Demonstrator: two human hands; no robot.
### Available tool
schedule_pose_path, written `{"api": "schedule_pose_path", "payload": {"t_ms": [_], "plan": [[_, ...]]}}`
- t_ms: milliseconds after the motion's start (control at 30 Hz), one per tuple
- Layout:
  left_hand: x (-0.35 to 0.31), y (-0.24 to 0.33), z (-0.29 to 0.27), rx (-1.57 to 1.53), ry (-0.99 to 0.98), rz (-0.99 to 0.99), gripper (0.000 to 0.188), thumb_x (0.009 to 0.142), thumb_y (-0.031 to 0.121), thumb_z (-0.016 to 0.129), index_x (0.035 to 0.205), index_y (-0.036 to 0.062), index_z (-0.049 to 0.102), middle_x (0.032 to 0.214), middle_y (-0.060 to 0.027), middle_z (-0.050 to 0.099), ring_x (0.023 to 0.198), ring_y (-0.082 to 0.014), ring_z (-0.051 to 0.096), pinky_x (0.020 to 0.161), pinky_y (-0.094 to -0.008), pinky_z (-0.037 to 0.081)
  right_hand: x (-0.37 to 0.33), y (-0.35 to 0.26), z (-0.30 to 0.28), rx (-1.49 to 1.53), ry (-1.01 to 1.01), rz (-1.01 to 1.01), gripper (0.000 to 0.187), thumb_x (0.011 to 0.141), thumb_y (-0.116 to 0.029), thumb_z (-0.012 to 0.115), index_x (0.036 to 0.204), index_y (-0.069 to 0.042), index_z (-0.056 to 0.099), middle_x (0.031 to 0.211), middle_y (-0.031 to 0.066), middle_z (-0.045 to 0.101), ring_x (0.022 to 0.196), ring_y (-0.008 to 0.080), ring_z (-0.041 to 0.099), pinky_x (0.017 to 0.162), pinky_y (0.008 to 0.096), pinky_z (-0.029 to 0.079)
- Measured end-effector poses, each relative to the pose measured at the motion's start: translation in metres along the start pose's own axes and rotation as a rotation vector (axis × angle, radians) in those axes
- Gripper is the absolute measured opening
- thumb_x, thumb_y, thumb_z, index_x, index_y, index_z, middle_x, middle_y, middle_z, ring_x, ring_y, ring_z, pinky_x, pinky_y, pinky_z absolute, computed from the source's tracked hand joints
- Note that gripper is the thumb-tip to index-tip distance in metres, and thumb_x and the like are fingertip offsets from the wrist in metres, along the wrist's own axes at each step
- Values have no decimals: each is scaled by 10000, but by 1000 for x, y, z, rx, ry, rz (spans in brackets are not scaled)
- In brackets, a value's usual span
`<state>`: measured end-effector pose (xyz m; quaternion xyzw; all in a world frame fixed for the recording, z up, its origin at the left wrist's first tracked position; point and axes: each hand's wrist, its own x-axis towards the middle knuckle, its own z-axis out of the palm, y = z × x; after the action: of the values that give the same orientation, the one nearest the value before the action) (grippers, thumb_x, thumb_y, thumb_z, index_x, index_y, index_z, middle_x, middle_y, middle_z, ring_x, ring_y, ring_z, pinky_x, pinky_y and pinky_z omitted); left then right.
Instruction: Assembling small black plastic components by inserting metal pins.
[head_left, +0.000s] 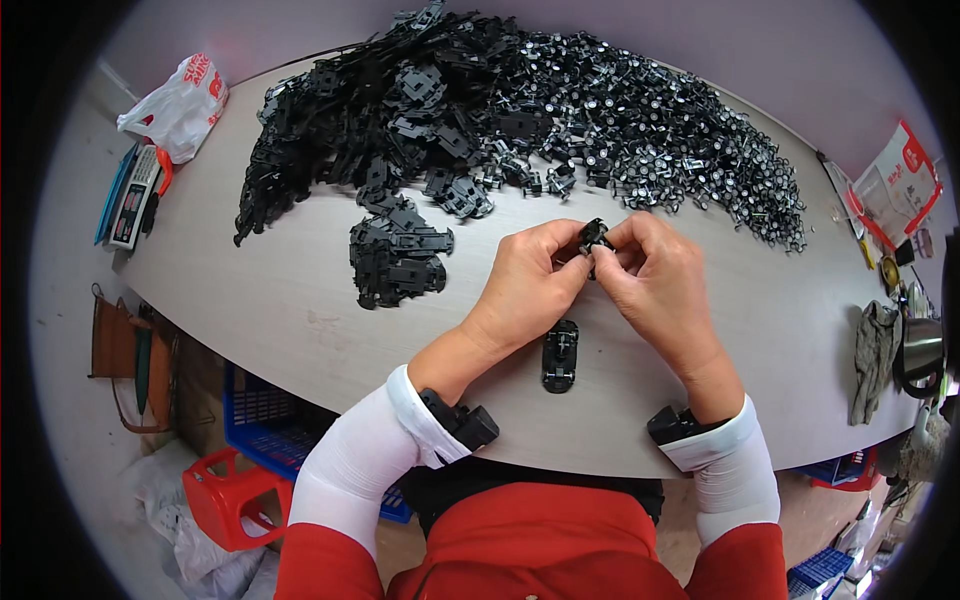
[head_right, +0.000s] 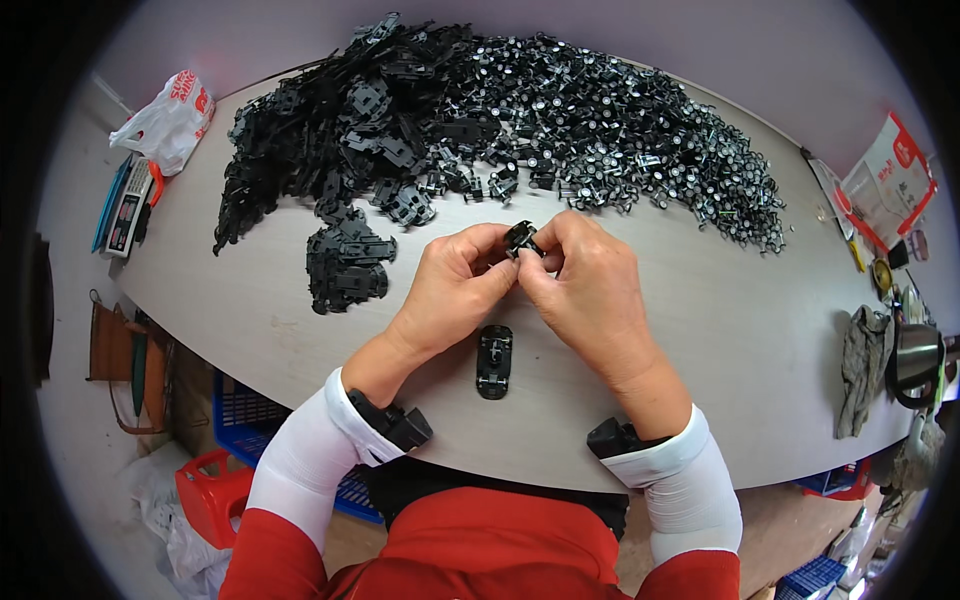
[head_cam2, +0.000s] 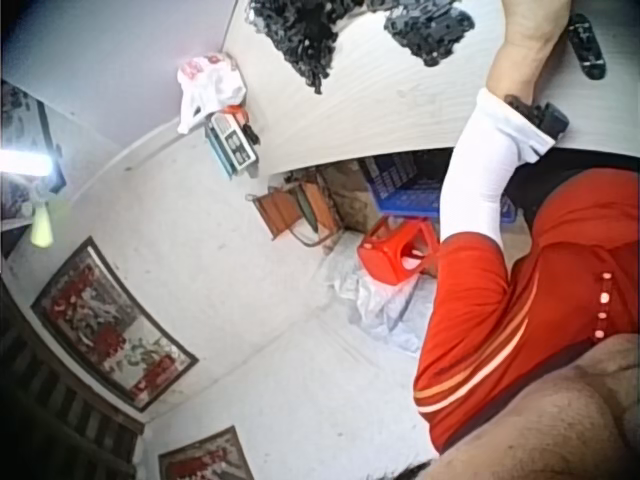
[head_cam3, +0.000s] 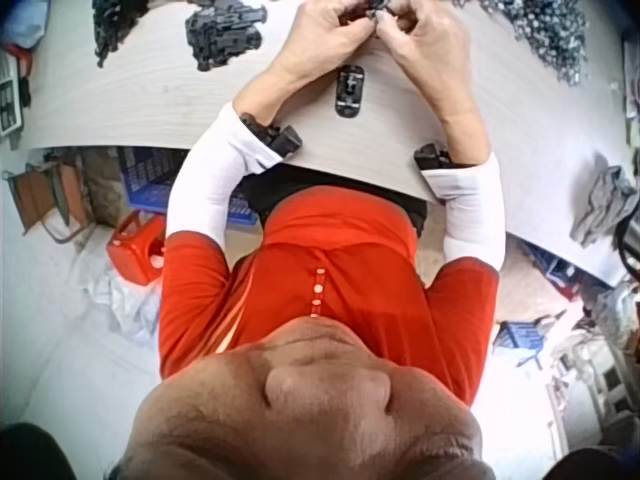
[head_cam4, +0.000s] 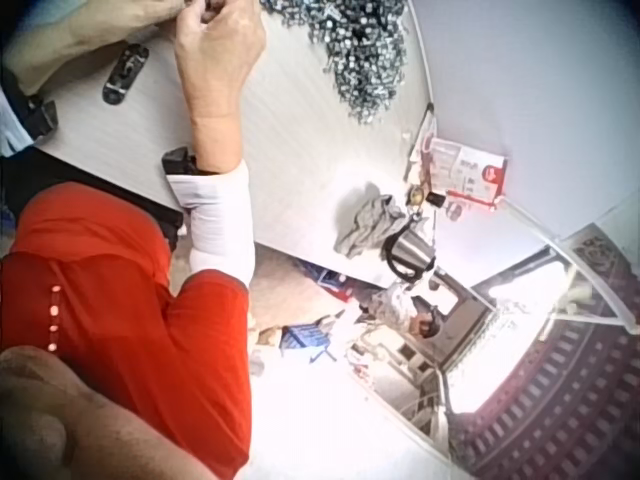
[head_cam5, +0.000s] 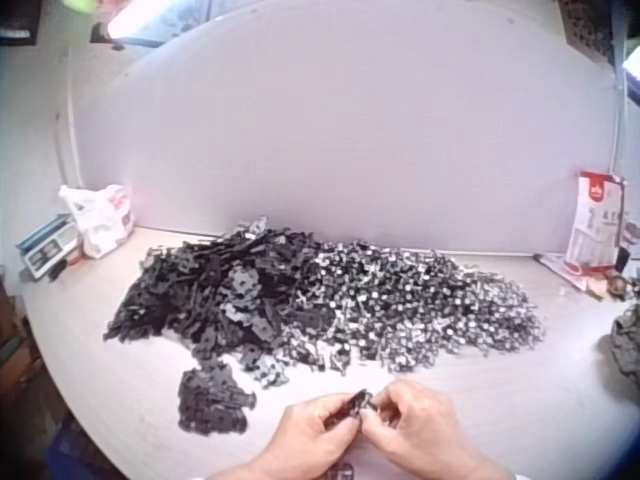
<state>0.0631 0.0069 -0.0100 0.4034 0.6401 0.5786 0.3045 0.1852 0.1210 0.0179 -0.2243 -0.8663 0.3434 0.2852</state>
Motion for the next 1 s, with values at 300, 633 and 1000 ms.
{"api": "schedule_pose_path", "payload": {"t_ms": [300, 633, 1000], "plan": [[-1, 2, 0, -102, -11, -13, 219, 949, -23, 617, 1157, -50, 679, 1035, -62, 727, 903, -87, 662, 827, -252, 561, -3, -6, 6, 61, 65, 73, 145, 813, -54, 761, 830, -6, 625, 721, 108, 661, 602, 208, 655, 568, 335, 525], [1, 11, -6, -539, -121, -240, 253, 1025, 157, 619, 1216, -7, 600, 1138, -71, 660, 983, -129, 671, 834, -281, 590, -2, -5, -1, 93, 39, -82, 85, 860, -31, 719, 927, -1, 678, 817, 124, 681, 689, 223, 676, 614, 324, 535], [3, 1, -15, -522, 107, -264, 191, 1022, 225, 655, 1051, 36, 663, 956, -46, 720, 841, -123, 686, 745, -283, 575, 4, 36, -70, -341, -178, 212, 233, 814, -163, 782, 951, 9, 706, 900, 161, 702, 792, 290, 675, 731, 389, 532]]}}
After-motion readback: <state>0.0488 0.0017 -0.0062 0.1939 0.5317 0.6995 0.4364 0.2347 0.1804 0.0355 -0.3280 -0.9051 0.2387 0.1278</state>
